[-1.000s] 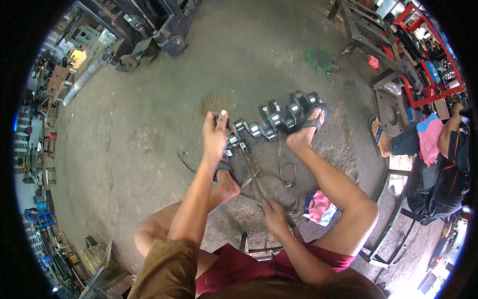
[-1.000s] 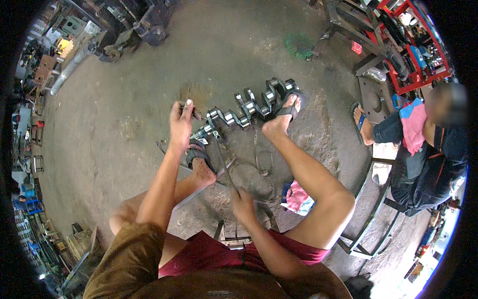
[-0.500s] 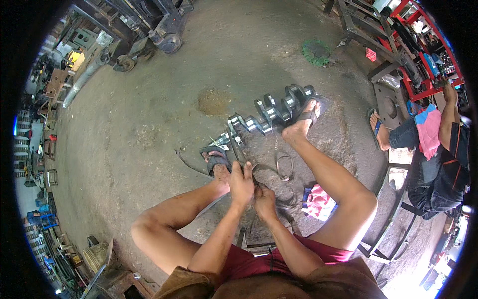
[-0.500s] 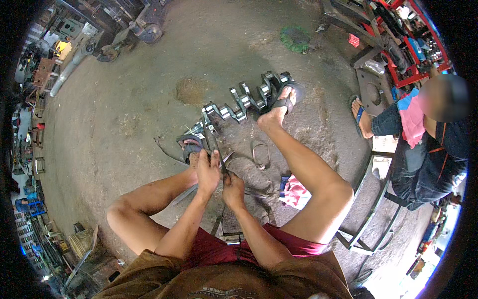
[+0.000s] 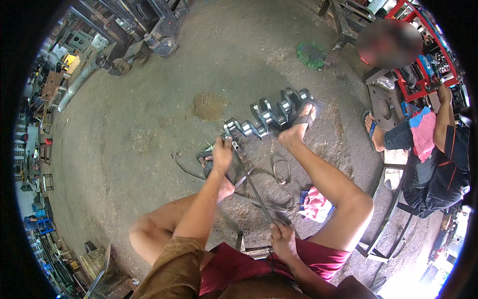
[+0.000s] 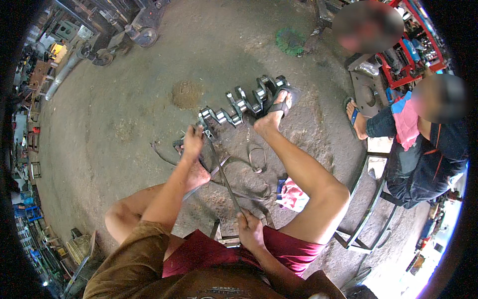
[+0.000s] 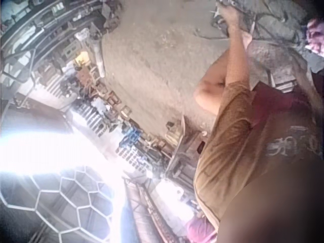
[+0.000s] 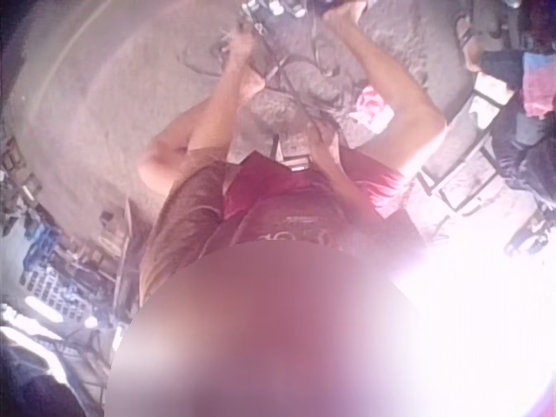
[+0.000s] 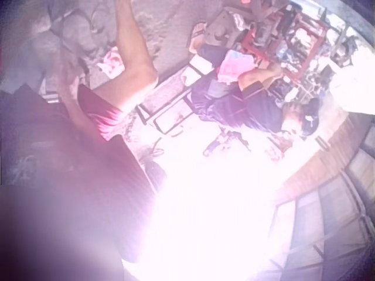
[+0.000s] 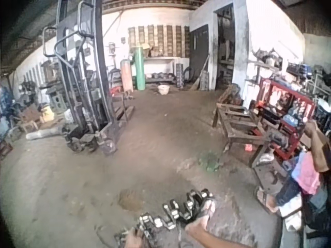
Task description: The person sits on the floor and uses a wire brush to scrub the surfaces of a crankshaft held between their feet. They repeatedly rotate the crankshaft and brush different sections, occasionally pausing to reposition the part.
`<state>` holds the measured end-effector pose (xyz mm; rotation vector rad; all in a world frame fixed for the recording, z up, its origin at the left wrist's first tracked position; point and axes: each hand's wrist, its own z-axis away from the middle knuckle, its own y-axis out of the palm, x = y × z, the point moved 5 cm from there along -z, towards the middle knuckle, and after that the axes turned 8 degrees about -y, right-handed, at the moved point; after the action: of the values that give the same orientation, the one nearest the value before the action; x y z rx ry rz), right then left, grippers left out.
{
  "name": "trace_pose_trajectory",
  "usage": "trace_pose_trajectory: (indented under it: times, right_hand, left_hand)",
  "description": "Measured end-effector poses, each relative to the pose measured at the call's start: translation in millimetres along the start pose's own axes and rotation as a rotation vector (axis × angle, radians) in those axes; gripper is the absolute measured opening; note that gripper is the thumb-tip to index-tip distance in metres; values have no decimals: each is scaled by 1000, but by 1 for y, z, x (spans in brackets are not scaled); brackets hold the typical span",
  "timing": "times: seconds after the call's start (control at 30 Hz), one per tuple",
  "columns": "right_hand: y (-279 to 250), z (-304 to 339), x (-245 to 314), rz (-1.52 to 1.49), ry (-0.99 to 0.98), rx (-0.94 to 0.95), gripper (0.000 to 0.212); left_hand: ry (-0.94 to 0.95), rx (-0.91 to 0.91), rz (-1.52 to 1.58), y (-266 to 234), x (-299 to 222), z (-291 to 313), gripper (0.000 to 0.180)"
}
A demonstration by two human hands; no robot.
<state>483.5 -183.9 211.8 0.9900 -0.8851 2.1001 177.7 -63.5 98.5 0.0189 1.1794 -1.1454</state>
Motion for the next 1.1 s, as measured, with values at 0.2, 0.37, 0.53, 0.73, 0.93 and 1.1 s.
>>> trace_pose_trajectory:
  times: [0.2,0.37,0.53,0.73,0.93,1.1]
  right_hand:
    - [53,-108,-8,61,-303,-89,28]
    - [104,-182,-45,-302,-118,-90,23]
    - [92,-131,-61,-391,-146,-100,24]
    - [70,-92,-65,121,-216,-182,21]
    - [36,-60,-30,-19,-206,-278,25]
    - [24,-51,-30,-47,-130,-130,29]
  left_hand:
    - [368,39,500,-72,-107,33,34]
    - [143,-63,54,-50,-84,160,30]
    - [237,-205,-109,-11,-41,164,31]
    - [125,-75,-55,14,-11,133,41]
    - [235,-37,-180,27,-4,105,42]
    - [262,59,-85,36,15,103,42]
